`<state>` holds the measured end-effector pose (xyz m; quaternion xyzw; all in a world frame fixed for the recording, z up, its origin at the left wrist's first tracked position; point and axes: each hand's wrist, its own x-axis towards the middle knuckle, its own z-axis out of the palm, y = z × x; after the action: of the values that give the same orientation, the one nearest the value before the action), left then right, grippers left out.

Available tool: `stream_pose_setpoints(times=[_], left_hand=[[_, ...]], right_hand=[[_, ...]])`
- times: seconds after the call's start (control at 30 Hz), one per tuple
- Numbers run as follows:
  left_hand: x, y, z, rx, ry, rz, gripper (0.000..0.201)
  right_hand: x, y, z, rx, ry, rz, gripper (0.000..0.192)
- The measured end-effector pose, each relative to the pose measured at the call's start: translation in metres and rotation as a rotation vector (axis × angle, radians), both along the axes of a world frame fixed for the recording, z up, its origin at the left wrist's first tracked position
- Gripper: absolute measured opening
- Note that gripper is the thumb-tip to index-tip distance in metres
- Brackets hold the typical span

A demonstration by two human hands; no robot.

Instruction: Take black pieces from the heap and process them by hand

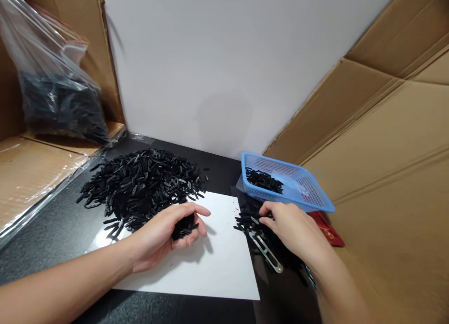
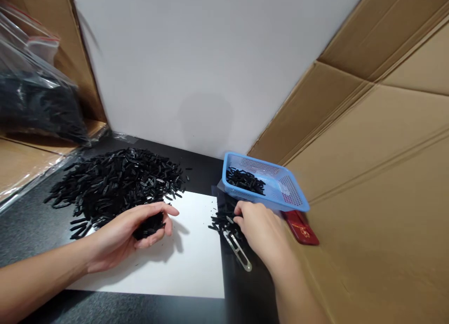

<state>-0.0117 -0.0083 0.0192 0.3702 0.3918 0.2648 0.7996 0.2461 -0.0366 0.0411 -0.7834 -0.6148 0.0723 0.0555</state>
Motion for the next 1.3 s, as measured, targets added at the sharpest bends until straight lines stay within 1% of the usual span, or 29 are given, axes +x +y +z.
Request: stream_pose_setpoints(times=[0.03,0.07,0.1,0.17,0.2,0.23,0.3,0.37,0.43,0.53,0.6,0.73,0.9,1.0,1.1,1.2,1.3], left_hand=[[0.000,0.000,-0.001,0.002,0.001,0.001,0.023],[0.000,0.000,-0.003,0.010,0.001,-0.001,0.025],[0.000,0.000,-0.005,0.022,0.001,-0.005,0.028],[0.001,-0.001,-0.009,0.055,-0.005,-0.008,0.032],[0.001,-0.001,-0.012,0.070,-0.007,-0.001,0.033],[0.001,-0.001,-0.014,0.081,-0.005,0.009,0.034],[0.002,-0.002,-0.016,0.088,0.014,0.034,0.034],[0.002,-0.003,-0.018,0.093,0.041,0.045,0.034],[0.002,-0.003,-0.018,0.115,0.051,0.045,0.033],[0.001,-0.001,-0.016,0.160,0.057,0.023,0.030],[0.001,0.000,-0.014,0.182,0.077,-0.007,0.032],[0.002,0.002,-0.011,0.238,0.083,-0.085,0.036],[0.003,0.000,-0.012,0.318,0.077,-0.149,0.036],[0.003,-0.001,-0.011,0.323,0.073,-0.178,0.038],[0.003,-0.002,-0.010,0.313,0.082,-0.194,0.039],[0.003,-0.003,-0.010,0.269,0.072,-0.188,0.038],[0.003,-0.004,-0.010,0.221,0.060,-0.165,0.037]], right_hand=[[-0.003,-0.002,0.001,0.036,-0.027,0.005,0.011],[-0.011,-0.004,0.000,0.092,0.008,0.046,0.011],[-0.021,-0.005,-0.003,0.146,0.103,0.126,0.015],[-0.047,-0.008,-0.014,0.223,0.391,0.355,0.020],[-0.060,-0.009,-0.020,0.235,0.496,0.469,0.020],[-0.071,-0.010,-0.027,0.259,0.546,0.555,0.020],[-0.087,-0.011,-0.039,0.343,0.559,0.645,0.021],[-0.094,-0.011,-0.046,0.373,0.573,0.680,0.019],[-0.094,-0.012,-0.048,0.360,0.647,0.669,0.016],[-0.090,-0.012,-0.046,0.373,0.749,0.587,0.013],[-0.087,-0.011,-0.045,0.414,0.745,0.531,0.013],[-0.078,-0.009,-0.043,0.451,0.696,0.458,0.021],[-0.075,-0.009,-0.040,0.396,0.744,0.462,0.022],[-0.075,-0.009,-0.039,0.343,0.807,0.466,0.025],[-0.075,-0.009,-0.038,0.272,0.885,0.438,0.027],[-0.076,-0.008,-0.039,0.213,0.991,0.388,0.030],[-0.077,-0.006,-0.041,0.201,1.070,0.356,0.033]])
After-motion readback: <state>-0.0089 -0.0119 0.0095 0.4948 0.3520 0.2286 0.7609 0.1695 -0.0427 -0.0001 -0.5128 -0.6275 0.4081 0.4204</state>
